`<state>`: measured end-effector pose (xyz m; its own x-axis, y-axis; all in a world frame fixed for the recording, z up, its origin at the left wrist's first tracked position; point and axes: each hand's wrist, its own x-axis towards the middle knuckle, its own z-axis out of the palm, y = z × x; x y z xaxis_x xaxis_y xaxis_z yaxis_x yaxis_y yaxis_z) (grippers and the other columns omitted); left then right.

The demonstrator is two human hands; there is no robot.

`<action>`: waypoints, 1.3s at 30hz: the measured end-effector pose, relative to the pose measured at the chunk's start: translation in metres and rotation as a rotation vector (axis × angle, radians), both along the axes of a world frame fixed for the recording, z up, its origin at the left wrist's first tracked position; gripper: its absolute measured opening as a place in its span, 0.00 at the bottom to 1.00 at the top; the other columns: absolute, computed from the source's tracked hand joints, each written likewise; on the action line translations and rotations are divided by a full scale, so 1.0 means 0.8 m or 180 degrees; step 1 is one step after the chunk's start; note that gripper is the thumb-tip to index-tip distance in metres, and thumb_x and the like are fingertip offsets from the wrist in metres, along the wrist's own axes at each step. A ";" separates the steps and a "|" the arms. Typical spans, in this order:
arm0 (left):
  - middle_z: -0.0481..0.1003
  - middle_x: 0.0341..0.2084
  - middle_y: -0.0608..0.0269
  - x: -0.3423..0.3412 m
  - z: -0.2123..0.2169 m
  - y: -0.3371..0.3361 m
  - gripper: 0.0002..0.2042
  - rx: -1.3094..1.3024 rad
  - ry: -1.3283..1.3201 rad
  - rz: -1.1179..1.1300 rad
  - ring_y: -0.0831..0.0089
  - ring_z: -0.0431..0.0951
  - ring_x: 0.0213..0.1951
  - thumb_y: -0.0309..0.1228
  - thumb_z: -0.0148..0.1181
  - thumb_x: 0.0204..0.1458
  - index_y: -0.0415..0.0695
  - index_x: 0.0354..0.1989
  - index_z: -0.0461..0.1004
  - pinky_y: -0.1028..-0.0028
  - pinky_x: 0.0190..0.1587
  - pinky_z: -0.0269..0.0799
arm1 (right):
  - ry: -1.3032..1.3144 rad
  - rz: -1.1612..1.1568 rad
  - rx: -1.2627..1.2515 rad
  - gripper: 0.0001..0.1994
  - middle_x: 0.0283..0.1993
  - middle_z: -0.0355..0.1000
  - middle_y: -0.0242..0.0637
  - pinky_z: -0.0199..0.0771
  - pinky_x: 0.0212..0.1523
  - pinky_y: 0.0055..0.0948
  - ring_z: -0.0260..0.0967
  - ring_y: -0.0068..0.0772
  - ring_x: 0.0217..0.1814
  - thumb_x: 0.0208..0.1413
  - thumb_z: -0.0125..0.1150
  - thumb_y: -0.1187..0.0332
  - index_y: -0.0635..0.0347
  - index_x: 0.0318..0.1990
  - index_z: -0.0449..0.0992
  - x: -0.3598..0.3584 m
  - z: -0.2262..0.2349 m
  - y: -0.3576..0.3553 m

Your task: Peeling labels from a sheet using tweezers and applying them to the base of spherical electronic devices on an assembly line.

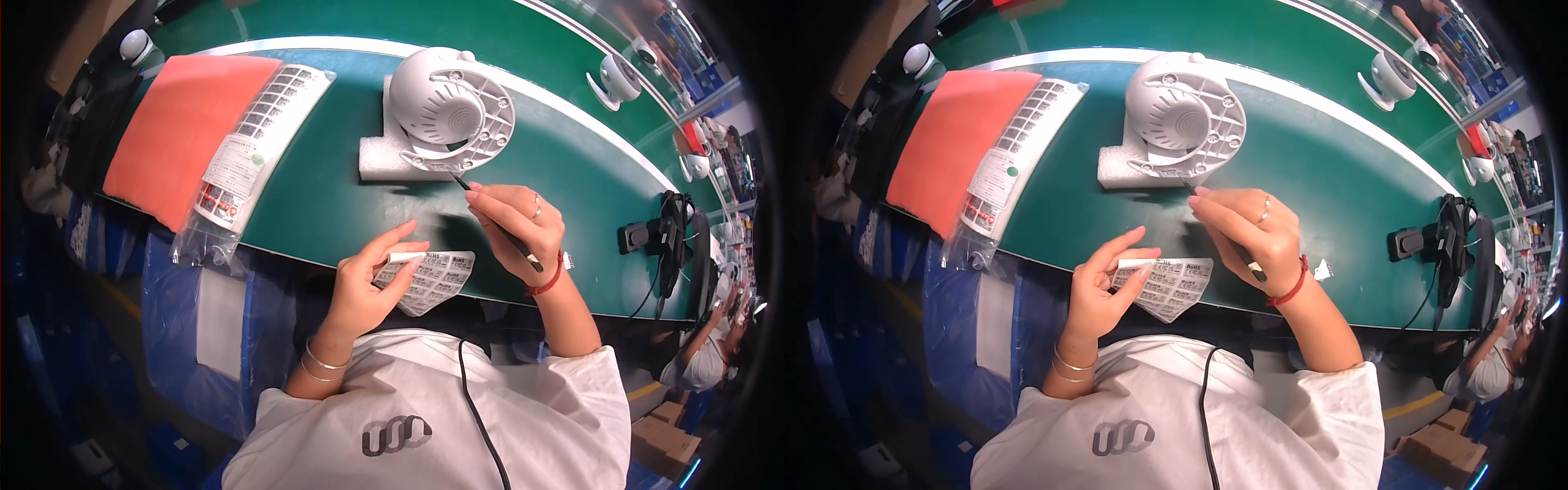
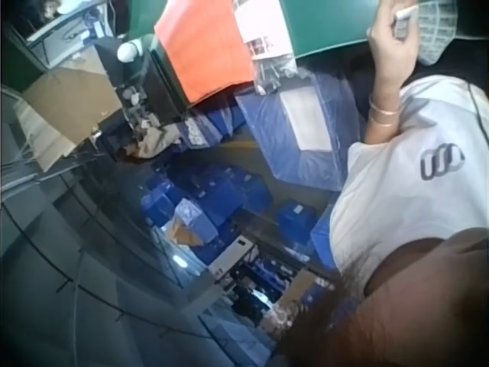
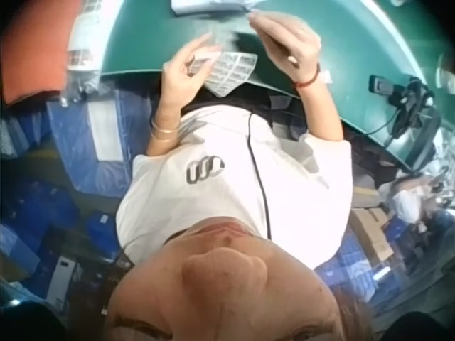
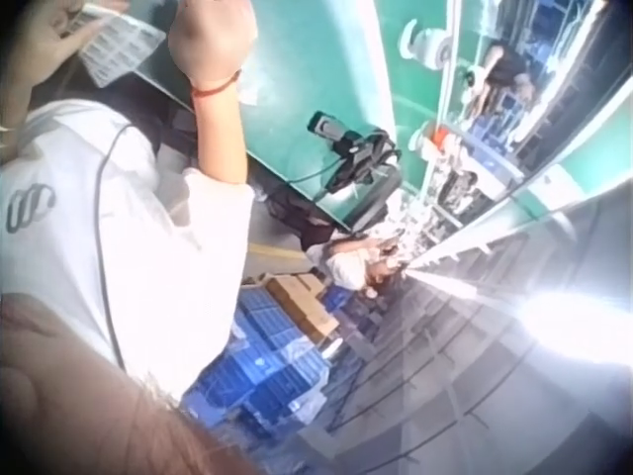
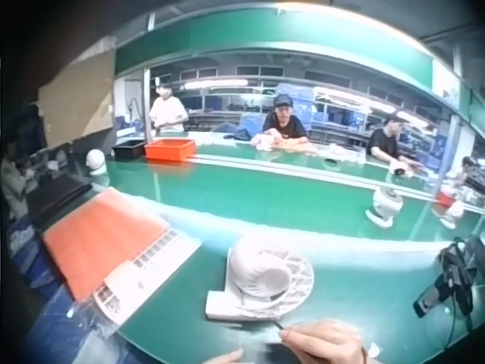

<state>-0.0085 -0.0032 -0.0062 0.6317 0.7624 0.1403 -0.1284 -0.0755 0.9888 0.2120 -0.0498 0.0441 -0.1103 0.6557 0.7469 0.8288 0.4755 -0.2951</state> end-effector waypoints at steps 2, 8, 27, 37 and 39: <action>0.78 0.43 0.49 0.000 0.000 0.000 0.22 -0.0064 0.0067 -0.0098 0.74 0.77 0.45 0.15 0.55 0.53 0.33 0.58 0.65 0.77 0.50 0.71 | 0.0001 -0.0057 -0.0009 0.19 0.35 0.78 0.36 0.74 0.35 0.27 0.76 0.34 0.36 0.34 0.64 0.87 0.59 0.39 0.80 0.001 -0.004 0.002; 0.79 0.43 0.52 0.001 -0.001 0.001 0.22 0.0027 -0.0089 -0.0035 0.76 0.77 0.44 0.14 0.55 0.52 0.34 0.58 0.66 0.77 0.48 0.72 | 0.0003 -0.0155 0.0011 0.14 0.33 0.78 0.37 0.76 0.35 0.28 0.77 0.34 0.34 0.40 0.65 0.85 0.61 0.37 0.80 -0.001 -0.006 0.009; 0.79 0.41 0.54 -0.001 -0.007 0.001 0.21 0.0019 -0.0116 -0.0008 0.79 0.77 0.42 0.15 0.56 0.52 0.36 0.57 0.68 0.79 0.46 0.72 | 0.1698 -0.0822 -0.0331 0.10 0.36 0.79 0.41 0.74 0.38 0.24 0.78 0.30 0.36 0.47 0.65 0.81 0.66 0.38 0.80 -0.026 -0.024 0.009; 0.81 0.39 0.56 -0.001 -0.005 0.000 0.19 0.0143 -0.0114 0.0115 0.80 0.78 0.38 0.17 0.58 0.52 0.37 0.54 0.70 0.79 0.43 0.73 | 0.2290 0.0020 -0.0024 0.09 0.40 0.75 0.42 0.72 0.46 0.27 0.72 0.33 0.44 0.53 0.47 0.79 0.69 0.37 0.75 -0.014 0.037 0.002; 0.81 0.38 0.56 -0.001 -0.004 0.000 0.19 0.0204 -0.0091 0.0167 0.78 0.79 0.38 0.17 0.58 0.51 0.38 0.53 0.71 0.77 0.43 0.74 | 0.2941 -0.0280 -0.0265 0.11 0.27 0.68 0.31 0.67 0.30 0.24 0.64 0.22 0.29 0.52 0.49 0.76 0.68 0.42 0.73 0.008 0.061 0.009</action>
